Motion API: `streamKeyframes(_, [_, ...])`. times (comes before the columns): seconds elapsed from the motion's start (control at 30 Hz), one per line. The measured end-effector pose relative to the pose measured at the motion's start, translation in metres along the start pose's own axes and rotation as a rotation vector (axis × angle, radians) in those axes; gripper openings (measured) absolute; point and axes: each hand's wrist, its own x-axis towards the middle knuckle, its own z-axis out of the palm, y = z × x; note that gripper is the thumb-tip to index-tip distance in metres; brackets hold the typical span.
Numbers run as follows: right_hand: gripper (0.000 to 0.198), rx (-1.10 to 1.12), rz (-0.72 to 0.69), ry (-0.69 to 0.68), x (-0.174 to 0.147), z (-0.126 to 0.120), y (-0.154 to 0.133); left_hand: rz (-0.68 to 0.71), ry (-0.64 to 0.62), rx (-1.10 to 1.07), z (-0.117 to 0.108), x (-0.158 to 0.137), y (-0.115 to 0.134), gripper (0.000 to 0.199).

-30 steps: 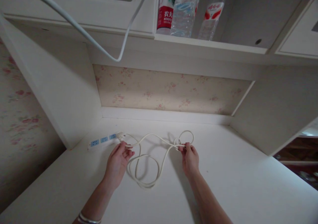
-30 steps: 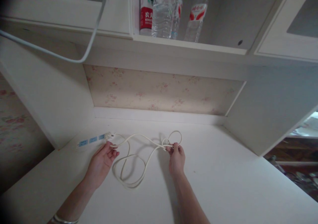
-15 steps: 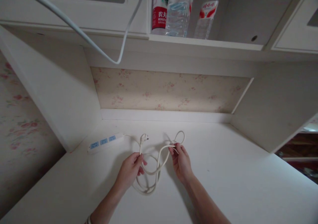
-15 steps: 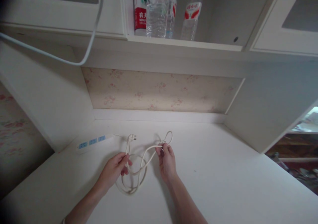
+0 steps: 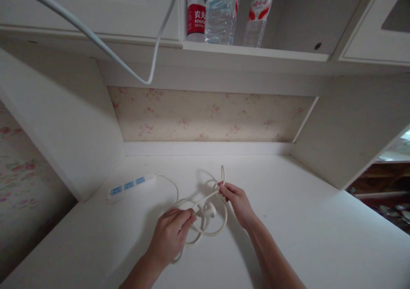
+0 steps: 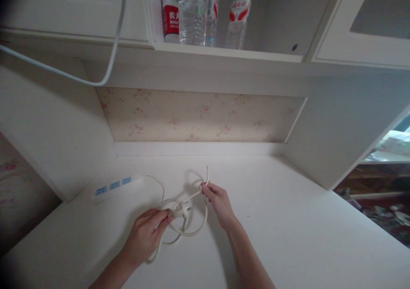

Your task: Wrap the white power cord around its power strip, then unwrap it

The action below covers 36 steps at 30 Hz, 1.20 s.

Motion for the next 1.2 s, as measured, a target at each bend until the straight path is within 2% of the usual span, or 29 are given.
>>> streamKeyframes(0.1, [0.031,-0.08,-0.039,-0.054,-0.001,-0.009,-0.011,0.157,-0.118,0.208,0.0,0.001,0.012,0.019])
streamKeyframes(0.17, [0.032,-0.093,-0.067,-0.069,-0.002,-0.013,-0.017,0.191,-0.161,0.281,0.001,0.002,0.016,0.016])
streamKeyframes(0.27, [0.032,-0.103,-0.109,-0.087,-0.003,-0.014,-0.022,0.201,-0.148,0.352,0.007,0.003,0.014,0.019])
streamKeyframes(0.4, [0.03,-0.116,-0.114,-0.11,-0.005,-0.01,-0.021,0.155,-0.088,0.368,0.014,0.002,0.003,0.031])
streamKeyframes(0.57, [0.037,-0.104,-0.013,-0.144,-0.005,-0.003,-0.011,0.029,-0.101,0.248,0.016,-0.002,-0.003,0.043])
streamKeyframes(0.67, [0.035,-0.209,-0.061,-0.235,-0.01,0.002,-0.011,-0.047,-0.107,0.189,0.018,-0.003,-0.007,0.045])
streamKeyframes(0.73, [0.033,-0.3,-0.132,-0.294,-0.014,0.008,-0.012,-0.097,-0.085,0.162,0.019,-0.002,-0.01,0.044])
streamKeyframes(0.83, [0.045,-0.367,-0.184,-0.317,-0.02,0.014,-0.012,-0.156,-0.015,0.126,0.019,0.0,-0.016,0.04])
streamKeyframes(1.03, [0.069,-0.318,-0.072,-0.413,-0.02,0.012,0.0,-0.194,0.143,0.084,0.015,0.002,-0.032,0.033])
streamKeyframes(1.2, [0.064,-0.352,-0.084,-0.519,-0.021,0.013,0.005,-0.216,0.223,0.129,0.013,0.004,-0.042,0.036])
